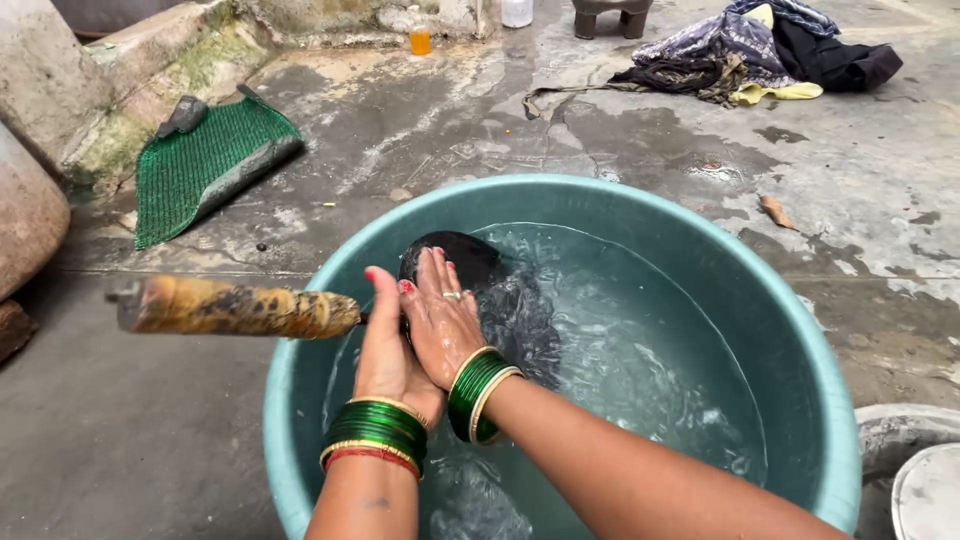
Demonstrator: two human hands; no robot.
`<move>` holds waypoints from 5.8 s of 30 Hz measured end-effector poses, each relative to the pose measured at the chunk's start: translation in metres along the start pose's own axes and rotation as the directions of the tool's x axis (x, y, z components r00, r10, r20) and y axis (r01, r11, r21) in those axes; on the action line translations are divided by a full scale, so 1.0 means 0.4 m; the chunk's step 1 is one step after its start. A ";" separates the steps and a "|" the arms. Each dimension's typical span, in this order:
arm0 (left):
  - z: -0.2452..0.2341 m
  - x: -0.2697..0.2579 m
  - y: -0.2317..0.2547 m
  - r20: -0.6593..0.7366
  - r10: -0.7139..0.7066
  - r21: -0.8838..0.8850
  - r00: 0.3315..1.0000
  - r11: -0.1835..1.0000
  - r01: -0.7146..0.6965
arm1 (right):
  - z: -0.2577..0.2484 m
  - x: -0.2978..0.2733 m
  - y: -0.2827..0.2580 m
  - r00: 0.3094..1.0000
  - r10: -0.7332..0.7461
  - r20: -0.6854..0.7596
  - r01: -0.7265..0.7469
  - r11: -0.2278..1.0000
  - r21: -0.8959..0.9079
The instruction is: Washing a pan, lids, and other kitchen utensils in a basin of water outdoors.
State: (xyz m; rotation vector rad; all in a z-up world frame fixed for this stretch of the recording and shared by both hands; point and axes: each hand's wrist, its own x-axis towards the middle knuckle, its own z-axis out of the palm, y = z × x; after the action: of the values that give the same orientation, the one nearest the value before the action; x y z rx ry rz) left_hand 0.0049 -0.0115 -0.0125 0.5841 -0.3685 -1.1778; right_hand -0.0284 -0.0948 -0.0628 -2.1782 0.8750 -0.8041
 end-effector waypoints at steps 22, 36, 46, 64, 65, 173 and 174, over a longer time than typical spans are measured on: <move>-0.008 -0.011 0.061 -0.841 0.051 0.101 0.538 0.993 0.064 | -0.101 -0.049 0.097 0.981 0.184 0.066 -0.131 0.870 -0.476; -0.130 0.036 0.028 -0.496 0.129 -0.006 0.859 0.988 -0.151 | -0.069 -0.105 -0.055 0.892 -0.363 0.271 0.394 0.916 -0.072; -0.049 0.011 0.018 -0.618 0.075 0.111 0.782 0.994 -0.007 | -0.095 -0.038 -0.062 0.952 -0.290 0.094 0.304 0.924 -0.232; 0.020 -0.019 0.034 -0.830 0.045 0.096 0.556 0.993 0.063 | -0.101 -0.005 0.181 0.872 0.451 -0.192 -0.490 0.790 -0.368; 0.012 -0.017 0.030 -0.779 0.062 0.078 0.623 0.997 -0.001 | -0.085 -0.007 0.190 0.865 0.468 -0.181 -0.501 0.781 -0.372; 0.140 0.026 0.014 -0.140 0.575 0.830 0.806 0.512 -0.222 | -0.363 -0.032 -0.325 0.993 -0.116 0.024 0.110 0.981 0.162; 0.182 0.004 0.026 -0.142 0.626 0.924 0.767 0.362 -0.124 | -0.359 -0.029 -0.309 0.986 -0.163 0.019 0.157 0.972 0.177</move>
State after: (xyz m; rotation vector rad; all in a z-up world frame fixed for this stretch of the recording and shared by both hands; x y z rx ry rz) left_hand -0.0274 -0.0273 0.0515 1.6002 -0.6541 -0.2070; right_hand -0.0956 -0.0639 0.1121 -2.1183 0.5933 -0.8850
